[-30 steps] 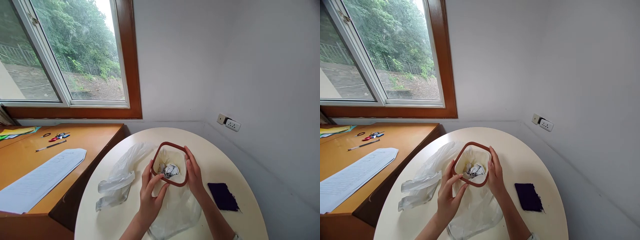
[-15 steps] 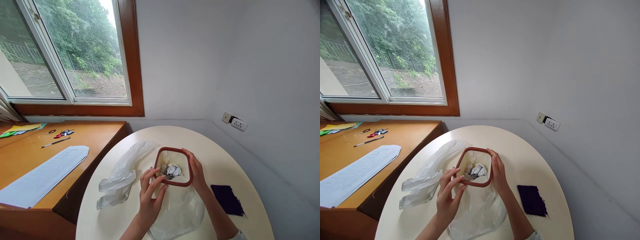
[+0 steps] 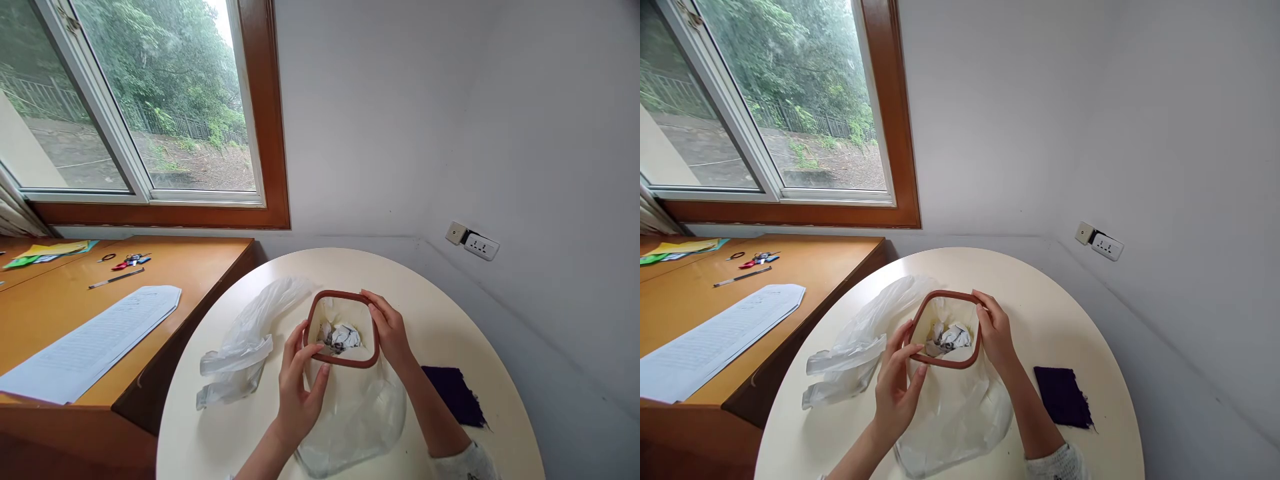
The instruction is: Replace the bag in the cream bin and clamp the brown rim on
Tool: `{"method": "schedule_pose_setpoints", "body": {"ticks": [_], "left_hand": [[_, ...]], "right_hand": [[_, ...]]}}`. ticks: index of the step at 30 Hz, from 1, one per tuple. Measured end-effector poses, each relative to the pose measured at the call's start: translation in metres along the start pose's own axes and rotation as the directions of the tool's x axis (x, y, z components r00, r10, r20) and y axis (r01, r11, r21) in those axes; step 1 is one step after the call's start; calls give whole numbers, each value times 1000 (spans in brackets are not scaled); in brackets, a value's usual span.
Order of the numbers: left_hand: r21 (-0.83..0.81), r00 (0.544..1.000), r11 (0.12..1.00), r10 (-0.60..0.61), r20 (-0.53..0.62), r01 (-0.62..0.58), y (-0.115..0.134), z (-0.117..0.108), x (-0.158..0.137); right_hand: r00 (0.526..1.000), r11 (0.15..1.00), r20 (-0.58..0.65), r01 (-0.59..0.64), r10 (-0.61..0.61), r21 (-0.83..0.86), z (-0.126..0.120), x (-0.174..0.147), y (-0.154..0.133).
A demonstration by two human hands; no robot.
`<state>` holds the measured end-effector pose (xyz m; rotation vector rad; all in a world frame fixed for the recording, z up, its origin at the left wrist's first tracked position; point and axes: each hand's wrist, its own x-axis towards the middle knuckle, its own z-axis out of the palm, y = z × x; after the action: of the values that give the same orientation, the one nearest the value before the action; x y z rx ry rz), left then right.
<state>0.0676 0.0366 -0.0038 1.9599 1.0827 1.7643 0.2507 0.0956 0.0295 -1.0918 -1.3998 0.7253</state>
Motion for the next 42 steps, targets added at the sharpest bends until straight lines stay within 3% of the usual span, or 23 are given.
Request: {"method": "schedule_pose_setpoints", "body": {"ticks": [16, 24, 29, 36, 42], "left_hand": [[-160, 985, 972, -175, -4, 172, -9, 3, -4], [-126, 990, 982, -140, 2, 139, -11, -2, 0], [-108, 993, 987, -118, 22, 120, -14, -5, 0], [-165, 991, 977, -131, 30, 134, -11, -8, 1], [-131, 987, 979, -157, 27, 159, -10, -9, 0]], "right_hand": [[992, 972, 116, 82, -58, -222, -7, 15, -7], [984, 945, 175, 31, 28, -326, -10, 21, -14], [977, 883, 208, 62, 41, -466, -7, 22, -30], [978, 826, 205, 78, 46, -558, 1, 20, -36], [977, 796, 212, 142, -18, -588, 3, 20, -28]]}}
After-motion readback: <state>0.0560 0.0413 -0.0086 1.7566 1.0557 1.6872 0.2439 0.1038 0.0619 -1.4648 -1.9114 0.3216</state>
